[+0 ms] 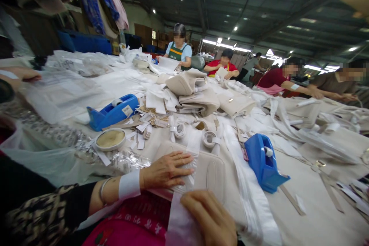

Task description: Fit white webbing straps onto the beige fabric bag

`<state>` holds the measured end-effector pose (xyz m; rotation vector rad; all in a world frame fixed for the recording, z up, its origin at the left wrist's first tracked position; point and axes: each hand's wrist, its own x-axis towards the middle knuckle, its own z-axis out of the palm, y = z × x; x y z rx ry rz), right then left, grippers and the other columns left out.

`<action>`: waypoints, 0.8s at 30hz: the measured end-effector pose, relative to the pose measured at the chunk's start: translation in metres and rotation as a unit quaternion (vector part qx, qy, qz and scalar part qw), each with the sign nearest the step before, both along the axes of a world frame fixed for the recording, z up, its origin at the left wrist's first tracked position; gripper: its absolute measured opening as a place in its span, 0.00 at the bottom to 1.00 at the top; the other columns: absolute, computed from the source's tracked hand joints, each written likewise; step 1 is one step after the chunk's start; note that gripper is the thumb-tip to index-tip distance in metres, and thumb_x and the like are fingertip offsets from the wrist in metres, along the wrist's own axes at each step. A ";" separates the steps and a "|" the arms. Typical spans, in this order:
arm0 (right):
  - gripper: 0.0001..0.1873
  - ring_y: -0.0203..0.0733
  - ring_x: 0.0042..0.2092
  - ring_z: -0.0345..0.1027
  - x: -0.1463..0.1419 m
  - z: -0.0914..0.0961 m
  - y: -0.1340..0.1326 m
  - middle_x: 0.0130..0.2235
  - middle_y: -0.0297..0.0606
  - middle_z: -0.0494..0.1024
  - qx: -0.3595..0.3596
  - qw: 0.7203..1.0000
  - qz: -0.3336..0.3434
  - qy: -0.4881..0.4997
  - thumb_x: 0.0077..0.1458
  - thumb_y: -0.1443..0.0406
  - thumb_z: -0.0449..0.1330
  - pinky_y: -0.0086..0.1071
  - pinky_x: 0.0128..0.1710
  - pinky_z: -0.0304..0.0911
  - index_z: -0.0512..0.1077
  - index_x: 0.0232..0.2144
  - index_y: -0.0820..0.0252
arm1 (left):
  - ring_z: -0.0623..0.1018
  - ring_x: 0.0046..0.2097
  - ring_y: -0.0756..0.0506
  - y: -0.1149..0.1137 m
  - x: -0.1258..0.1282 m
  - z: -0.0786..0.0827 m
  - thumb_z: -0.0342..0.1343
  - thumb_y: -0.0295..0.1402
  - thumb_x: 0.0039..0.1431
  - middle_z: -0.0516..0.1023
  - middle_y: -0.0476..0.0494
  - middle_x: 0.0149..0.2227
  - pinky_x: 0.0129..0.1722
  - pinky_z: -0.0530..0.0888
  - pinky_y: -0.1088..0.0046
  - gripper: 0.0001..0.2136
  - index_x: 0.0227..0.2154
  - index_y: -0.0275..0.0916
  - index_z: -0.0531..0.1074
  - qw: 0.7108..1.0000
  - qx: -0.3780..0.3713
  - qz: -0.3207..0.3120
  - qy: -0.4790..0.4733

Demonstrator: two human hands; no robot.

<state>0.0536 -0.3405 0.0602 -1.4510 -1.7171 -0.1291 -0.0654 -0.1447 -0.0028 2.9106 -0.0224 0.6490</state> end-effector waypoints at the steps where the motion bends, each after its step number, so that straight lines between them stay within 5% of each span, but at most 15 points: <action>1: 0.13 0.40 0.37 0.73 0.010 0.008 0.016 0.36 0.37 0.77 -0.005 1.000 -0.014 0.027 0.66 0.60 0.52 0.28 0.35 0.66 0.76 0.37 0.53 | 0.62 0.67 0.38 0.000 0.000 0.001 0.51 0.40 0.66 0.64 0.36 0.65 0.67 0.56 0.58 0.19 0.57 0.39 0.68 1.000 -0.001 0.001 0.000; 5: 0.06 0.40 0.36 0.68 0.046 0.018 0.081 0.34 0.35 0.71 -0.046 0.993 -0.054 0.095 0.57 0.66 0.58 0.30 0.34 0.61 0.76 0.31 0.55 | 0.66 0.64 0.41 -0.002 0.000 0.005 0.51 0.27 0.59 0.67 0.32 0.61 0.67 0.58 0.62 0.23 0.57 0.31 0.63 0.999 -0.047 0.024 0.010; 12: 0.13 0.38 0.33 0.64 0.074 -0.015 0.139 0.30 0.32 0.67 -0.140 0.979 -0.094 0.118 0.56 0.61 0.58 0.33 0.36 0.56 0.70 0.21 0.58 | 0.59 0.68 0.40 -0.004 -0.004 0.005 0.46 0.24 0.60 0.57 0.30 0.66 0.65 0.62 0.59 0.35 0.68 0.33 0.38 0.992 -0.108 0.056 -0.028; 18: 0.12 0.36 0.32 0.64 0.075 -0.026 0.150 0.32 0.32 0.68 -0.206 0.967 -0.129 0.077 0.56 0.62 0.56 0.32 0.35 0.56 0.71 0.22 0.57 | 0.55 0.69 0.38 -0.007 -0.006 0.008 0.56 0.37 0.63 0.55 0.32 0.68 0.65 0.62 0.59 0.35 0.68 0.40 0.44 0.991 -0.108 0.076 0.004; 24: 0.11 0.36 0.33 0.65 0.074 -0.029 0.156 0.35 0.32 0.71 -0.226 0.959 -0.171 -0.006 0.57 0.65 0.56 0.31 0.34 0.52 0.72 0.23 0.56 | 0.59 0.68 0.41 -0.009 -0.003 0.016 0.55 0.41 0.64 0.60 0.34 0.66 0.67 0.57 0.65 0.30 0.64 0.34 0.56 0.990 -0.098 0.091 0.041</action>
